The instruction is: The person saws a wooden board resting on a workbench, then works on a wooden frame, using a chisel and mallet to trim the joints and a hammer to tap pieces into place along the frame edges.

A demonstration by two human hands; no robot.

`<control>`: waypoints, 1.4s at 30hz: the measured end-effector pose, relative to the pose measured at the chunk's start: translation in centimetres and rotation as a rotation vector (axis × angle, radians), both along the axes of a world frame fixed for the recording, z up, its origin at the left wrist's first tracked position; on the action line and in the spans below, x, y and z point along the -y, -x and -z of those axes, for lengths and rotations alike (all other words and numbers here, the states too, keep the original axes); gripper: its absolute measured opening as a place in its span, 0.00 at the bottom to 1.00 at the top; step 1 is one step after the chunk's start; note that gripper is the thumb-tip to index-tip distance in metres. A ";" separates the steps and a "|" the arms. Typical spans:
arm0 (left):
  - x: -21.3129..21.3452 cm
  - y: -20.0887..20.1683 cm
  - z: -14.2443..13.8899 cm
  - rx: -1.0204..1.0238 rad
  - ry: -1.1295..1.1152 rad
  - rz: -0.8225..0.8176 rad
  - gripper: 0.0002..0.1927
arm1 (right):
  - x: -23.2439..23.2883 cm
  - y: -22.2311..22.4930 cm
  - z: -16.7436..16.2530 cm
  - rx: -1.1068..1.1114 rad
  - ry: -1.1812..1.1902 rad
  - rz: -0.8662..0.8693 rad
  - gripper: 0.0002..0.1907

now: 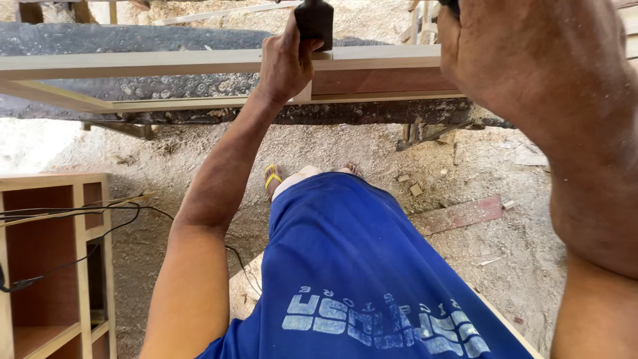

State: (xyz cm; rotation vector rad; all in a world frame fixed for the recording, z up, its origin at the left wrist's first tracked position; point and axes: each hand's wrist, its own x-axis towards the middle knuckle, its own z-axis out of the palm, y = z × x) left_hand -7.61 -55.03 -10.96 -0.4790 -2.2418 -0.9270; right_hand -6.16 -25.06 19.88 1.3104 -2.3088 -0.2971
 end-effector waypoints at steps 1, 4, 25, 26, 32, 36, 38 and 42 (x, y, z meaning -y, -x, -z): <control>-0.1 0.1 0.2 0.007 -0.004 0.008 0.27 | -0.1 -0.1 0.0 -0.005 0.002 0.001 0.07; -0.1 0.6 0.9 0.049 -0.012 0.022 0.26 | -0.4 0.0 0.4 0.079 0.067 0.015 0.07; -0.3 1.3 0.9 0.135 0.034 0.015 0.24 | -3.6 0.4 -0.1 0.261 0.180 0.087 0.13; -0.3 1.3 0.9 0.145 0.023 0.022 0.23 | -3.8 0.3 -0.3 0.254 0.182 0.097 0.14; -0.5 1.5 0.5 0.134 0.053 0.011 0.22 | -1.8 0.1 1.2 0.186 0.145 0.045 0.23; -0.7 1.7 0.4 0.130 0.053 0.028 0.22 | -2.9 0.3 1.6 0.133 0.102 0.029 0.22; -0.8 1.7 0.4 0.119 0.073 0.023 0.23 | -3.9 0.5 1.4 0.109 0.127 0.026 0.15; -0.7 1.4 0.5 0.157 0.097 -0.008 0.25 | -3.7 0.1 2.0 0.217 0.230 0.135 0.10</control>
